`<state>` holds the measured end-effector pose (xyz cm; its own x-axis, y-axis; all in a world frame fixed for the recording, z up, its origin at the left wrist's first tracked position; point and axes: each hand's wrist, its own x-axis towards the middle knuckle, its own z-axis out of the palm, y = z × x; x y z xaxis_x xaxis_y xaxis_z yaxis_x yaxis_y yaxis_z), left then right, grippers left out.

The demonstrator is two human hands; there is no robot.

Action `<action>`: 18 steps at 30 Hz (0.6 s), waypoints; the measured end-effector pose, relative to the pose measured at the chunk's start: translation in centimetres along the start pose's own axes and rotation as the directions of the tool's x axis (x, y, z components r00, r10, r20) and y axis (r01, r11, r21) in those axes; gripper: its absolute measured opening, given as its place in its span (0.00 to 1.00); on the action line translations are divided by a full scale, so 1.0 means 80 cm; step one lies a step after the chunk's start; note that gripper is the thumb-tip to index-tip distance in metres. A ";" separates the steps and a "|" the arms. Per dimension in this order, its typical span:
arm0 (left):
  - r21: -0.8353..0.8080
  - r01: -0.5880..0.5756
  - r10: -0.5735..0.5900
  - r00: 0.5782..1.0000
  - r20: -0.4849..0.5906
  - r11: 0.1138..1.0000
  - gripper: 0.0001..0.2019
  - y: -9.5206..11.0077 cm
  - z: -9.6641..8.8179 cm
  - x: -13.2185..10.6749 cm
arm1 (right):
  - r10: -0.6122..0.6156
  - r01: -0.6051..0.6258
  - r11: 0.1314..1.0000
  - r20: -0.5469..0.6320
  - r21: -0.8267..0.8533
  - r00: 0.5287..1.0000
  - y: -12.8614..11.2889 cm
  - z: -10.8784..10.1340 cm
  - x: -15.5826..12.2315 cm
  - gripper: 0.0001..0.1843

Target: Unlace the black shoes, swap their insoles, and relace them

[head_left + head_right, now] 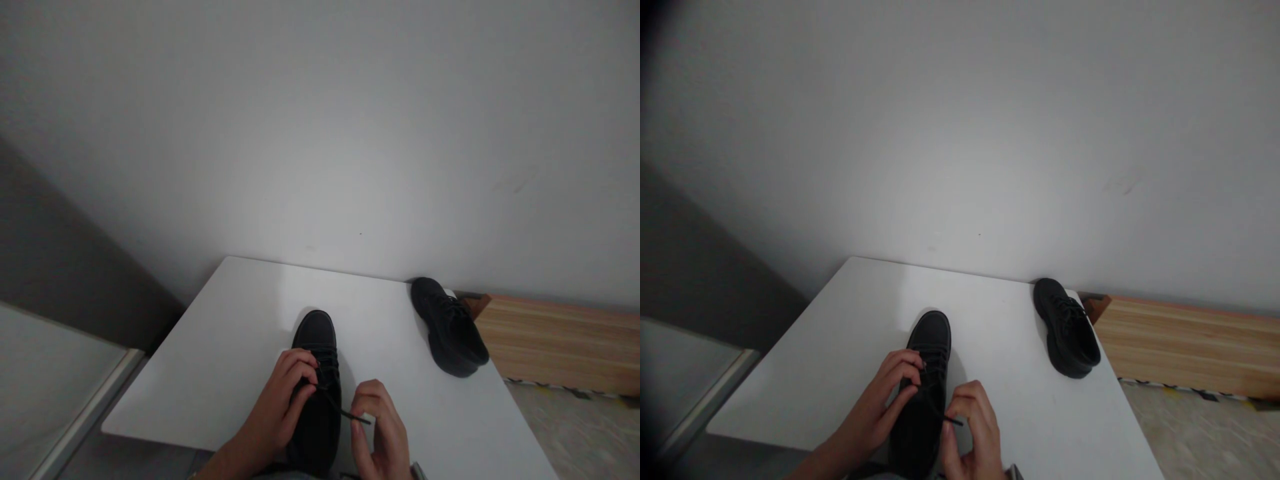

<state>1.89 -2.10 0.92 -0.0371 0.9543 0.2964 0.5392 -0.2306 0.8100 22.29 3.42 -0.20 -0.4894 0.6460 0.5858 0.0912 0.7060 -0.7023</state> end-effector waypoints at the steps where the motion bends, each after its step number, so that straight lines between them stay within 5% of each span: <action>1: -0.008 0.001 -0.001 1.000 0.023 1.000 0.07 0.001 -0.003 -0.001 | 0.023 -0.023 1.000 0.031 -0.003 0.999 -0.001 -0.002 0.002 0.11; 7: -0.016 -0.003 0.005 0.986 0.167 1.000 0.03 0.003 -0.010 -0.012 | 0.082 -0.037 0.969 0.174 -0.243 0.981 -0.001 0.012 0.015 0.21; 10: -0.007 0.014 -0.013 0.987 0.159 1.000 0.04 -0.002 -0.008 -0.014 | 0.086 -0.029 0.957 0.186 -0.288 0.979 0.004 0.021 0.019 0.18; 18: -0.077 0.066 -0.059 0.994 0.089 0.995 0.18 0.002 -0.027 -0.012 | 0.203 -0.208 0.978 0.142 0.022 0.969 -0.003 0.004 0.022 0.07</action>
<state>0.16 -3.44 1.85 0.0060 0.9793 0.2024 0.4695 -0.1814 0.8641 21.17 4.32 0.85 -0.5787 0.7281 0.3674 0.1719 0.5493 -0.8177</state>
